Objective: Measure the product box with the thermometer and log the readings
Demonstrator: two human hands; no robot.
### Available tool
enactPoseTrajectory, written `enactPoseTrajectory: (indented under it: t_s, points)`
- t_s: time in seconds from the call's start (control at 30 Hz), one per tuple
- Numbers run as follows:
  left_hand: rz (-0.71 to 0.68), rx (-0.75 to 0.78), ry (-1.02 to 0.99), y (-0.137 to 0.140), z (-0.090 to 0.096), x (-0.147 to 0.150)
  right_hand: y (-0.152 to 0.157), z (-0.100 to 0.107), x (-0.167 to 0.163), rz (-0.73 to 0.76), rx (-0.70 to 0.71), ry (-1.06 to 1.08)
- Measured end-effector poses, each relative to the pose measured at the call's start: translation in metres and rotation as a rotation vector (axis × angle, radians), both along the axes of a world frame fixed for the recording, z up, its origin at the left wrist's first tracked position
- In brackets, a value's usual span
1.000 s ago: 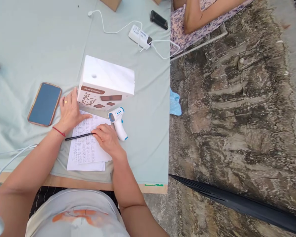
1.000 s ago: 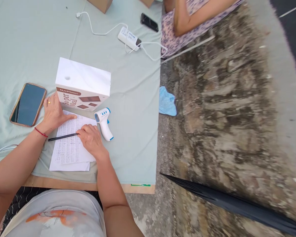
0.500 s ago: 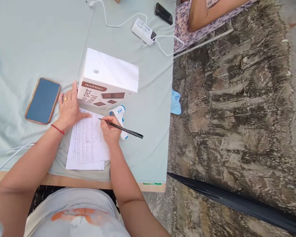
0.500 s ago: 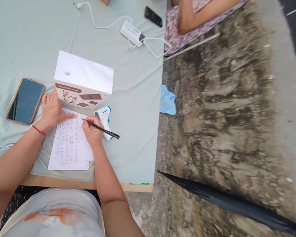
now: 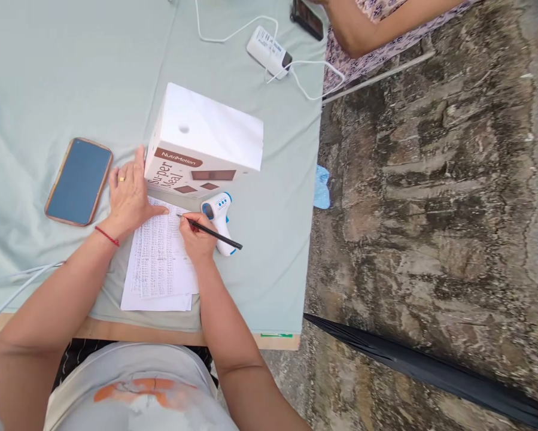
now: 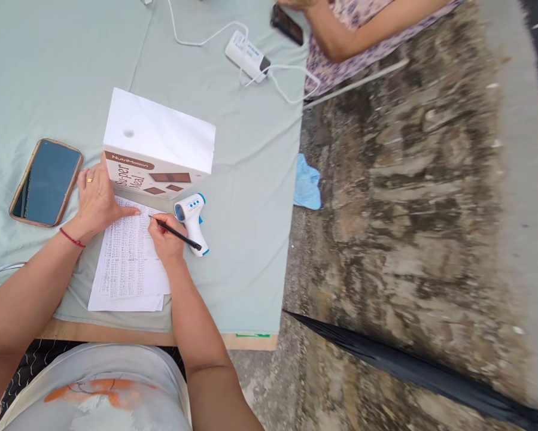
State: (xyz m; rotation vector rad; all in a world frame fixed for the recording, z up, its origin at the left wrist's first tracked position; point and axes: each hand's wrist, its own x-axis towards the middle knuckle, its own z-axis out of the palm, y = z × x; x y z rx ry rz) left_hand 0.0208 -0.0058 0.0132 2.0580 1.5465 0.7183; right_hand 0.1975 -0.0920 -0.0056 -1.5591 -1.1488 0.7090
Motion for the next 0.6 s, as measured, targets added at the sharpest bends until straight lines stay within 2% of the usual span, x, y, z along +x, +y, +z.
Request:
enactPoseTrajectory:
  t_s: [0.27,0.6]
  points:
    - [-0.002,0.007,-0.048,-0.0004,-0.0081,-0.0022,-0.0013,-0.0005,-0.0007,-0.009,-0.010,-0.029]
    - [-0.001,-0.019,-0.041,-0.0002,-0.0036,0.0000,-0.0011,-0.0013,-0.0002,-0.004,-0.023,-0.013]
